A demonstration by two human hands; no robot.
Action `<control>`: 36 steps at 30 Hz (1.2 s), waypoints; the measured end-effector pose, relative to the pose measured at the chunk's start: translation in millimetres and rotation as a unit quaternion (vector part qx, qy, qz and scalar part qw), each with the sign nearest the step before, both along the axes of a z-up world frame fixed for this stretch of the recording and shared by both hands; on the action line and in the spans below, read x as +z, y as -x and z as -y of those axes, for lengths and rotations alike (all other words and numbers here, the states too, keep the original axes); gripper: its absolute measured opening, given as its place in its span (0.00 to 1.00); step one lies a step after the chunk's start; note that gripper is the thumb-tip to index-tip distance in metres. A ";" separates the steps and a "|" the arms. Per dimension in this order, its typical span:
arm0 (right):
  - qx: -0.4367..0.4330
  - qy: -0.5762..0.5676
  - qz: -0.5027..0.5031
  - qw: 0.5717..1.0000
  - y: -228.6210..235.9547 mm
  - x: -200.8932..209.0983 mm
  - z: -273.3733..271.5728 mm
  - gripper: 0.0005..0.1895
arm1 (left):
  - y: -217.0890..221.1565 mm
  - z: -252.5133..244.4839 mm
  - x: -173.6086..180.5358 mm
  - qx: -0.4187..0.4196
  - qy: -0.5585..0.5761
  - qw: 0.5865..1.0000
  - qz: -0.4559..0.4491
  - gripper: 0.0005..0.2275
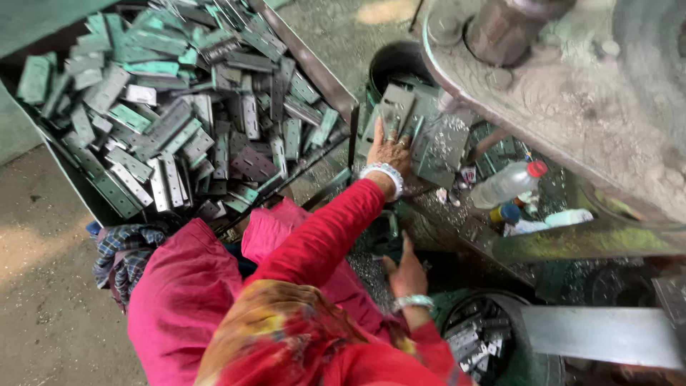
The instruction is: The person repeatedly picks rectangular metal pieces from a bin, places them under a press machine, and operates the press with a lever. The person then removes the processed pieces and places them into a bucket. The cycle continues with multiple pieces throughout the clip.
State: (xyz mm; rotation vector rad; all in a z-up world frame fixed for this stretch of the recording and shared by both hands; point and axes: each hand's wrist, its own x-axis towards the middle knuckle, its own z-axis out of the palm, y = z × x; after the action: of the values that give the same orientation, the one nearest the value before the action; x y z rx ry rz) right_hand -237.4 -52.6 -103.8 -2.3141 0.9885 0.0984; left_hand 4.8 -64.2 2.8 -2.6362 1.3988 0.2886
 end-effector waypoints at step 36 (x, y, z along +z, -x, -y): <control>-0.033 -0.001 -0.039 0.999 -15.0 13.5 -16.4 0.49 | -164.9 -171.2 -146.9 0.296 0.200 0.918 0.173 0.22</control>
State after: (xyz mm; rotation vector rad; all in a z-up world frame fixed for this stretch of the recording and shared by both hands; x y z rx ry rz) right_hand -222.4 -36.1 -90.4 -2.2885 1.1031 0.1636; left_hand 169.7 107.0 -144.1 -3.1760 0.5681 -0.4406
